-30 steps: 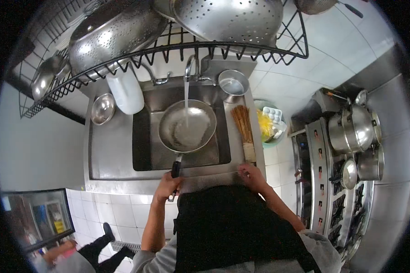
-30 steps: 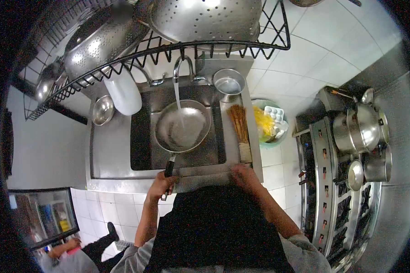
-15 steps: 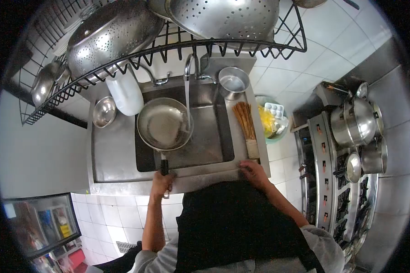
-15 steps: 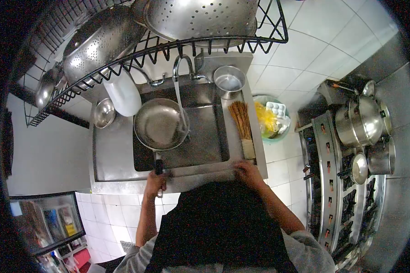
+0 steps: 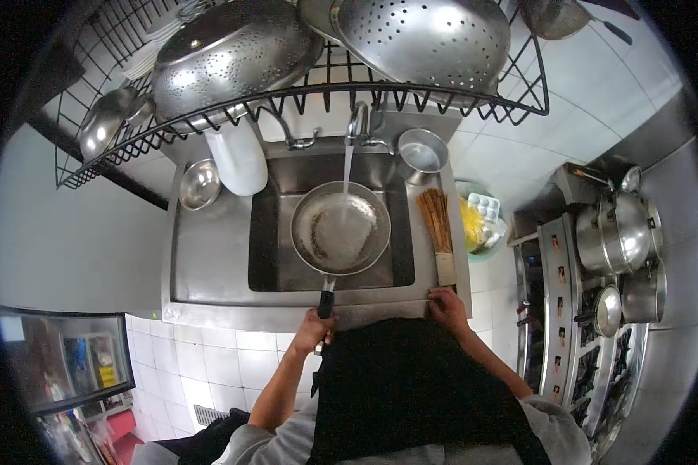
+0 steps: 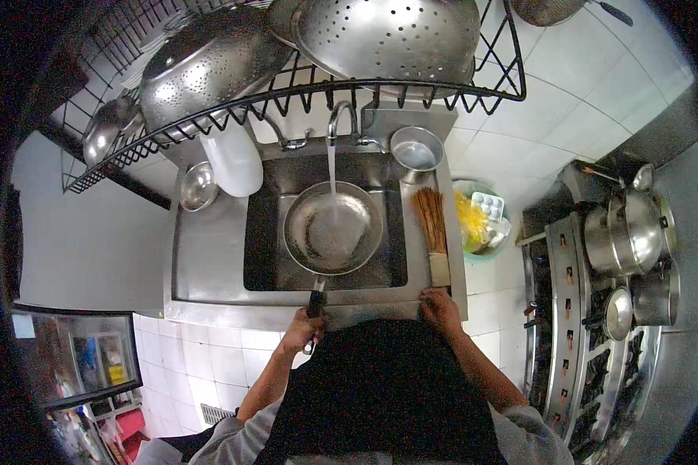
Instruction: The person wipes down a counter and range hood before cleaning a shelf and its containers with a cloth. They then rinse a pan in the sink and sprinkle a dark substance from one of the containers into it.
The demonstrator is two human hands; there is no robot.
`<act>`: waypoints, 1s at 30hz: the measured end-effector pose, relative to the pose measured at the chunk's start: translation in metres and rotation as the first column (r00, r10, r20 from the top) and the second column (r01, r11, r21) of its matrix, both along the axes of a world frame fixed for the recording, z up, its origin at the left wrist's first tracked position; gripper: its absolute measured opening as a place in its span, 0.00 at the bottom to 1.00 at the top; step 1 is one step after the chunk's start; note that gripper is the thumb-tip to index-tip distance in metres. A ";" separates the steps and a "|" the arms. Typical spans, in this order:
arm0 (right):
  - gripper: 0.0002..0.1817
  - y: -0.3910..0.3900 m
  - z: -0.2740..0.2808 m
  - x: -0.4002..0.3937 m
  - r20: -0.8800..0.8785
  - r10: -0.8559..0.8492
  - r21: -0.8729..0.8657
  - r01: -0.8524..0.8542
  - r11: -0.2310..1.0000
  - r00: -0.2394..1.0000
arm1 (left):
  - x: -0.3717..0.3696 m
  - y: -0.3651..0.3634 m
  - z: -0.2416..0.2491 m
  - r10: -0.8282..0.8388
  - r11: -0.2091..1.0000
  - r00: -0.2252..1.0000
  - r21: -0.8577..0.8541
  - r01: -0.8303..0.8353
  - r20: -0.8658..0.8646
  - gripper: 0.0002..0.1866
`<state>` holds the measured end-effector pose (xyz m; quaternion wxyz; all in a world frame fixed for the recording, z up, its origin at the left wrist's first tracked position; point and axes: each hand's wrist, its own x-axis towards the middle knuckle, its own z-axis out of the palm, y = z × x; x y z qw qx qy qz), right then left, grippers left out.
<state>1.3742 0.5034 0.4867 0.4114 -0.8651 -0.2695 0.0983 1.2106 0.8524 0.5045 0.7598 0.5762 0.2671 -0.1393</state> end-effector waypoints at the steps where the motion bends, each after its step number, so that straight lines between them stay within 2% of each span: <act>1: 0.11 0.001 0.005 -0.002 -0.033 -0.023 -0.014 0.023 1.000 0.999 | 0.000 0.000 -0.001 -0.003 1.000 1.000 -0.019 0.003 0.000 0.14; 3: 0.11 0.001 0.005 -0.002 -0.064 -0.049 -0.031 0.047 0.998 0.997 | 0.001 0.000 -0.004 -0.008 0.999 1.000 -0.039 0.008 0.002 0.14; 6: 0.11 -0.001 -0.002 -0.001 -0.024 -0.039 -0.031 0.038 0.999 0.999 | 0.001 -0.001 -0.012 0.024 1.000 1.000 -0.013 -0.024 -0.017 0.14; 8: 0.11 0.000 -0.003 -0.001 -0.068 -0.080 -0.030 0.078 0.996 0.994 | 0.002 -0.001 -0.015 -0.003 0.999 1.000 0.038 0.003 -0.008 0.14; 11: 0.11 -0.004 -0.011 0.000 0.001 -0.057 -0.038 0.057 0.998 0.998 | 0.006 -0.003 0.015 -0.038 0.994 0.999 0.101 0.036 0.024 0.14; 12: 0.11 -0.002 -0.010 0.000 0.011 -0.046 -0.035 0.046 0.998 0.999 | 0.006 -0.002 0.008 -0.027 0.994 0.999 0.104 0.024 0.035 0.14; 14: 0.12 -0.001 -0.003 -0.002 -0.094 -0.095 -0.020 0.094 0.995 0.991 | 0.002 -0.001 -0.010 -0.072 0.989 0.996 0.132 0.063 0.061 0.14; 15: 0.12 -0.001 -0.006 -0.001 -0.083 -0.088 -0.016 0.087 0.996 0.993 | 0.004 0.000 -0.003 -0.085 0.987 0.992 0.143 0.071 0.094 0.14; 16: 0.12 -0.004 -0.013 0.001 0.019 -0.043 -0.006 0.043 0.999 0.999 | 0.005 0.000 0.000 -0.081 0.987 0.991 0.146 0.066 0.103 0.14; 17: 0.12 -0.008 -0.021 0.004 0.119 -0.001 -0.001 0.002 1.000 0.993 | 0.006 0.000 0.002 -0.105 0.981 0.993 0.168 0.095 0.055 0.14; 18: 0.12 -0.006 -0.016 0.003 0.125 -0.002 0.000 0.002 1.000 0.992 | 0.006 0.000 0.002 -0.130 0.974 0.992 0.187 0.127 0.005 0.14; 20: 0.08 -0.002 -0.006 -0.001 -0.086 -0.105 -0.042 0.102 0.994 0.991 | 0.006 -0.003 0.000 -0.090 0.987 0.996 0.135 0.087 0.013 0.13; 21: 0.08 -0.003 -0.008 -0.001 -0.082 -0.107 -0.040 0.105 0.994 0.991 | 0.006 -0.003 -0.001 -0.049 0.996 0.999 0.082 0.047 0.016 0.12; 25: 0.08 -0.002 -0.006 -0.003 -0.050 -0.101 -0.015 0.100 0.995 0.994 | 0.005 -0.001 -0.003 -0.102 0.985 0.994 0.139 0.097 0.030 0.10; 27: 0.07 -0.003 -0.005 -0.005 -0.026 -0.103 -0.007 0.103 0.995 0.994 | 0.003 0.000 -0.006 -0.078 0.994 0.997 0.082 0.078 0.002 0.10; 29: 0.12 -0.005 -0.013 -0.005 0.058 -0.059 0.101 0.052 0.993 0.997 | 0.003 0.002 -0.009 -0.096 0.992 0.995 0.083 0.095 0.005 0.11; 30: 0.12 -0.006 -0.015 -0.004 0.057 -0.071 0.101 0.065 0.993 0.996 | 0.004 0.001 -0.005 -0.097 0.992 0.995 0.081 0.096 0.008 0.11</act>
